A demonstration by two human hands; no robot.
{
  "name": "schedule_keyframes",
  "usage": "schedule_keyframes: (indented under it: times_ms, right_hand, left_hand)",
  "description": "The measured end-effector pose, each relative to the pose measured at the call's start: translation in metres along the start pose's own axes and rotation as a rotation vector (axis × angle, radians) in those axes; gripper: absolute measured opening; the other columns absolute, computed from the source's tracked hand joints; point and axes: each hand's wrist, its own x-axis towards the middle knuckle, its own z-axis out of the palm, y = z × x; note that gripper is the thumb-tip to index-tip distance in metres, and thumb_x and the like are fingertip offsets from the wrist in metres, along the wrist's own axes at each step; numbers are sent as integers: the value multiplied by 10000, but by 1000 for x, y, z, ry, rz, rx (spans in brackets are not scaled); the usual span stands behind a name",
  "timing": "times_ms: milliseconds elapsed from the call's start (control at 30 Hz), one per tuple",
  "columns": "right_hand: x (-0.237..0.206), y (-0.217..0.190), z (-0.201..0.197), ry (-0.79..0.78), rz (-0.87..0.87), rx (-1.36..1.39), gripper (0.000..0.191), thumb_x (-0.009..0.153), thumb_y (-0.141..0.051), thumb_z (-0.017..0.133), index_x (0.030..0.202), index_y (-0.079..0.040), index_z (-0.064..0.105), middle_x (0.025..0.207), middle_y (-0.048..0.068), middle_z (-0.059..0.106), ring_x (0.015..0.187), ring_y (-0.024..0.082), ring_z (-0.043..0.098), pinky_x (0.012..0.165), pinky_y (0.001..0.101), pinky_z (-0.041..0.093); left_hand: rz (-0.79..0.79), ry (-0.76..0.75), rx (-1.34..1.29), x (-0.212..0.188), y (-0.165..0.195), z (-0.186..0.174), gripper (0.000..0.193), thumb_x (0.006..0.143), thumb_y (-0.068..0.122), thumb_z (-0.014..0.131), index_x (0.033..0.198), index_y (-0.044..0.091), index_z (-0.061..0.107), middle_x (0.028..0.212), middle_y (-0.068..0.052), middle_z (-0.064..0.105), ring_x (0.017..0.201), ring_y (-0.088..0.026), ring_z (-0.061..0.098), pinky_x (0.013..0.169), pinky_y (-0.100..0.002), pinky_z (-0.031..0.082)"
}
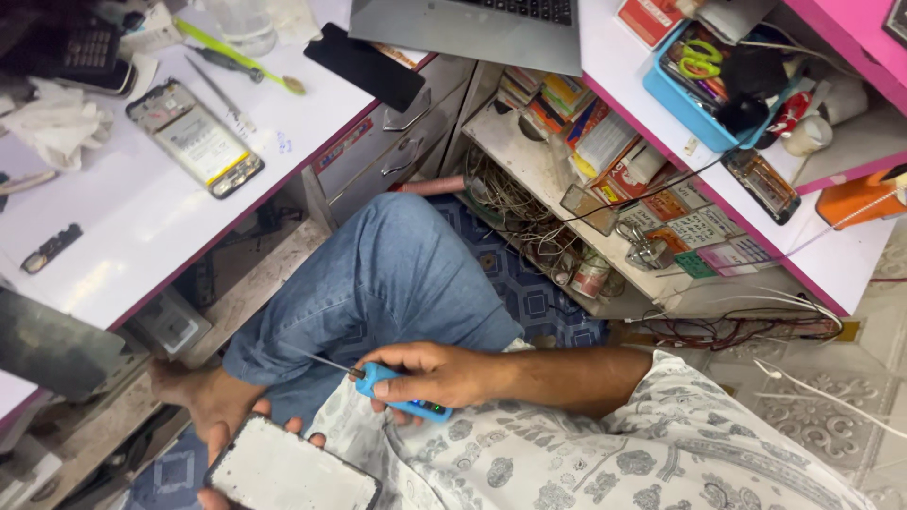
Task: The person repairs a disassembled smartphone, using a screwdriver to unscrew components from the phone body, then uses a blue electric screwdriver to remove screws from the phone's back cover while seated on the floor.
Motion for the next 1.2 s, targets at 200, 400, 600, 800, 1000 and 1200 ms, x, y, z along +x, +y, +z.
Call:
schedule_keyframes:
  times_ms: [200, 400, 600, 800, 1000, 1200]
  right_hand:
    - [-17, -39, 26, -53, -359, -778, 452, 1043, -283, 642, 1391, -18, 528, 1129, 115, 685, 968, 212, 696, 813, 373, 558]
    - [-12, -63, 55, -168, -649, -1069, 443, 1051, -219, 682, 1391, 29, 544, 1184, 187, 677, 1025, 335, 711, 897, 421, 577]
    - [8, -79, 104, -89, -574, -1299, 421, 969, -122, 681, 1320, 79, 563, 1171, 221, 670, 1013, 338, 701, 897, 432, 558]
    - [13, -92, 132, -64, -609, -1711, 483, 861, -83, 786, 1242, 146, 598, 1033, 287, 694, 904, 381, 703, 746, 406, 551]
    - [15, -84, 119, -158, -649, -1764, 542, 898, -29, 740, 1358, 149, 515, 1118, 286, 656, 882, 347, 675, 792, 399, 542]
    - [7, -78, 111, -81, -521, -1780, 600, 848, -30, 717, 1364, 174, 488, 1117, 325, 633, 850, 333, 674, 758, 397, 540]
  left_hand:
    - [21, 320, 334, -19, 1, 54, 748, 1029, 640, 472, 1658, 261, 333, 1613, -255, 380, 1256, -449, 534, 941, -718, 455]
    - [186, 350, 421, -20, -3, 139, 694, 1086, 545, 389, 1667, 170, 326, 1577, -359, 429, 1184, -427, 587, 941, -571, 509]
    - [80, 91, 95, -34, 35, 163, 626, 1136, 444, 339, 1666, 138, 209, 1623, -331, 384, 1319, -452, 587, 1048, -543, 573]
    - [43, 8, 175, -53, 64, 167, 652, 1191, 473, 266, 1677, 56, 145, 1587, -315, 416, 1316, -402, 598, 1049, -456, 579]
    - [2, 14, 87, -56, 67, 159, 676, 1147, 389, 256, 1695, 7, 155, 1606, -327, 370, 1310, -378, 570, 1054, -460, 559]
    - [-60, -30, -41, -53, 66, 154, 650, 1151, 367, 260, 1676, -6, 172, 1621, -328, 309, 1303, -367, 558, 1080, -483, 546]
